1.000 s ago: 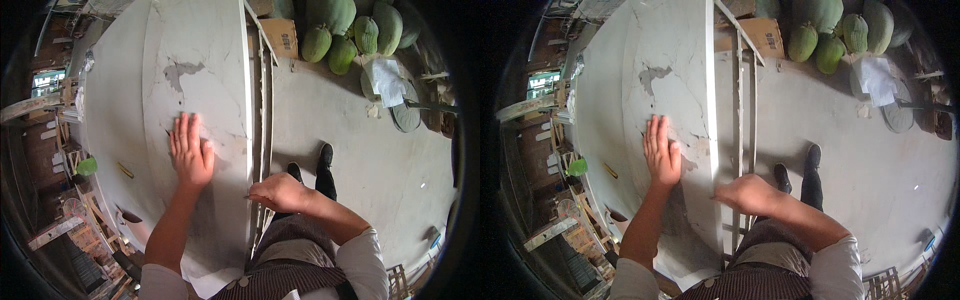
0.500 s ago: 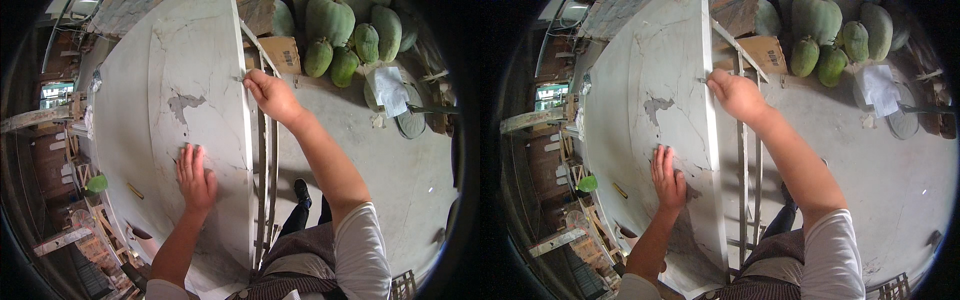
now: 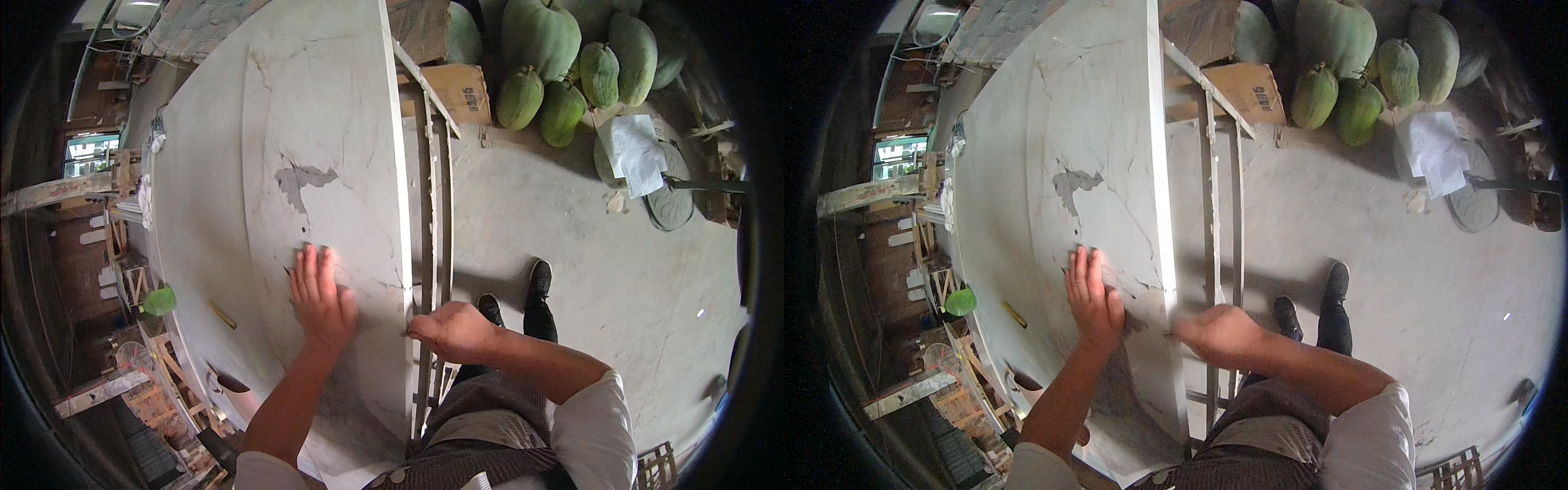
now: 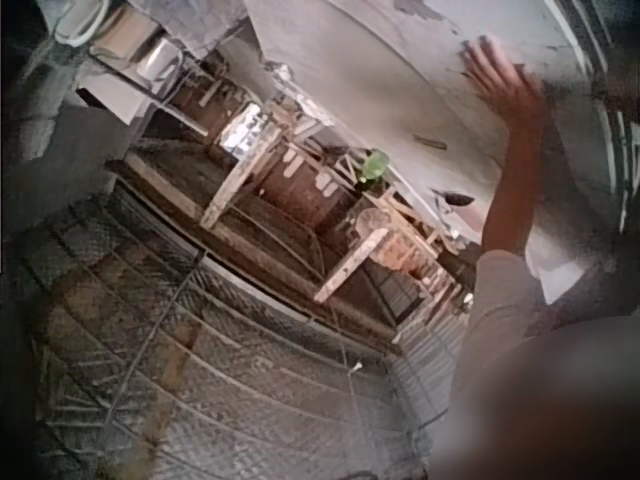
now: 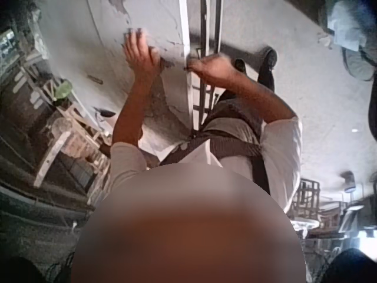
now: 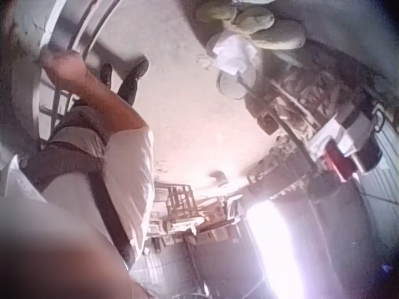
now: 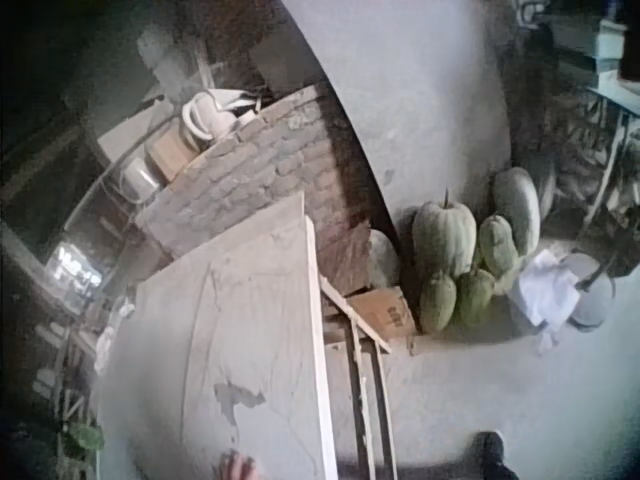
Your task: The person peels a protective film off a large white marble-patterned panel using a small tool and their fingers. They work along the edges and surface, lifting and pulling the film away from the panel.
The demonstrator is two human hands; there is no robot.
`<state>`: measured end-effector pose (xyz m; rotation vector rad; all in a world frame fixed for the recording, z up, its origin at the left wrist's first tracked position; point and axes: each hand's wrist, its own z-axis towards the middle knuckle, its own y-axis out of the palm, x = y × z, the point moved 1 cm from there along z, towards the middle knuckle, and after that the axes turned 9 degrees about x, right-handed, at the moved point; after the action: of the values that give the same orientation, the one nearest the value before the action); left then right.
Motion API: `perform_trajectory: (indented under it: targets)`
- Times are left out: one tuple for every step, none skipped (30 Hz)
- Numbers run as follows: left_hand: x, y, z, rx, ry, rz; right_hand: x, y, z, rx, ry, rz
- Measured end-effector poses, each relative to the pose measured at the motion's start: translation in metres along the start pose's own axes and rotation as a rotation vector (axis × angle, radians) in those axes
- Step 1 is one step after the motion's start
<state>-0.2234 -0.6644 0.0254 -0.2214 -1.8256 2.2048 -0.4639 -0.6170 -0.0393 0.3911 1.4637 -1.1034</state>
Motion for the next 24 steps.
perform_trajectory:
  targets:
    - [0.000, 0.000, 0.000, -0.004, -0.005, -0.004, 0.000, -0.007, 0.001, 0.145, -0.091, -0.014]
    - [-0.001, -0.001, 0.001, -0.032, -0.030, -0.009, 0.006, -0.016, 0.015, 0.362, -0.218, 0.011]
    - [-0.001, -0.001, 0.003, -0.024, -0.012, -0.009, 0.014, -0.030, 0.023, 0.304, -0.041, -0.010]
    - [-0.001, -0.001, 0.008, -0.040, -0.009, -0.011, 0.028, -0.050, 0.038, 0.312, 0.128, -0.007]
    - [-0.002, -0.002, 0.015, -0.015, 0.013, -0.048, 0.042, -0.070, 0.063, 0.408, 0.197, -0.023]
    - [-0.004, -0.001, 0.025, -0.061, -0.023, -0.009, 0.057, -0.090, 0.090, 0.500, 0.269, -0.038]
    - [-0.008, 0.003, 0.039, -0.067, -0.038, -0.005, 0.068, -0.110, 0.117, 0.572, 0.254, -0.036]
    - [-0.011, 0.007, 0.056, -0.069, -0.053, 0.005, 0.077, -0.129, 0.143, 0.641, 0.253, -0.034]
    - [-0.014, 0.011, 0.072, -0.057, -0.070, 0.005, 0.084, -0.145, 0.162, 0.675, 0.233, -0.075]
    - [-0.017, 0.015, 0.089, -0.048, -0.078, 0.014, 0.091, -0.159, 0.178, 0.736, 0.207, -0.109]
    - [-0.020, 0.019, 0.106, -0.045, -0.083, 0.021, 0.097, -0.167, 0.192, 0.772, 0.142, -0.140]
    - [-0.024, 0.023, 0.124, -0.046, -0.099, 0.031, 0.103, -0.169, 0.198, 0.716, 0.172, -0.138]
    - [-0.029, 0.028, 0.143, -0.047, -0.116, 0.037, 0.108, -0.169, 0.200, 0.689, 0.192, -0.137]
    - [-0.031, 0.033, 0.161, -0.044, -0.138, 0.041, 0.109, -0.167, 0.197, 0.699, 0.140, -0.136]
    - [-0.033, 0.038, 0.177, -0.040, -0.167, 0.022, 0.106, -0.159, 0.188, 0.679, 0.117, -0.161]
    - [-0.033, 0.042, 0.191, -0.037, -0.177, 0.028, 0.102, -0.151, 0.176, 0.599, 0.089, -0.209]
    - [-0.034, 0.047, 0.206, -0.035, -0.181, 0.034, 0.093, -0.141, 0.161, 0.490, 0.086, -0.175]
    - [-0.035, 0.051, 0.222, -0.015, -0.170, 0.037, 0.081, -0.133, 0.147, 0.362, -0.003, -0.193]
    - [-0.033, 0.055, 0.234, 0.001, -0.183, 0.034, 0.067, -0.124, 0.132, 0.185, -0.067, -0.154]
    - [-0.032, 0.057, 0.241, -0.022, -0.208, 0.055, 0.053, -0.110, 0.116, -0.242, 0.238, -0.102]
    - [-0.031, 0.059, 0.249, -0.008, -0.205, 0.067, 0.035, -0.100, 0.102, -0.392, 0.164, -0.134]
    - [-0.029, 0.060, 0.253, 0.016, -0.190, 0.067, 0.026, -0.095, 0.091, -0.570, 0.160, -0.038]
    - [-0.028, 0.060, 0.255, 0.008, -0.199, 0.070, 0.027, -0.098, 0.088, -0.508, 0.114, 0.004]
    - [-0.027, 0.059, 0.255, 0.010, -0.189, 0.061, 0.028, -0.103, 0.089, -0.504, 0.071, 0.018]
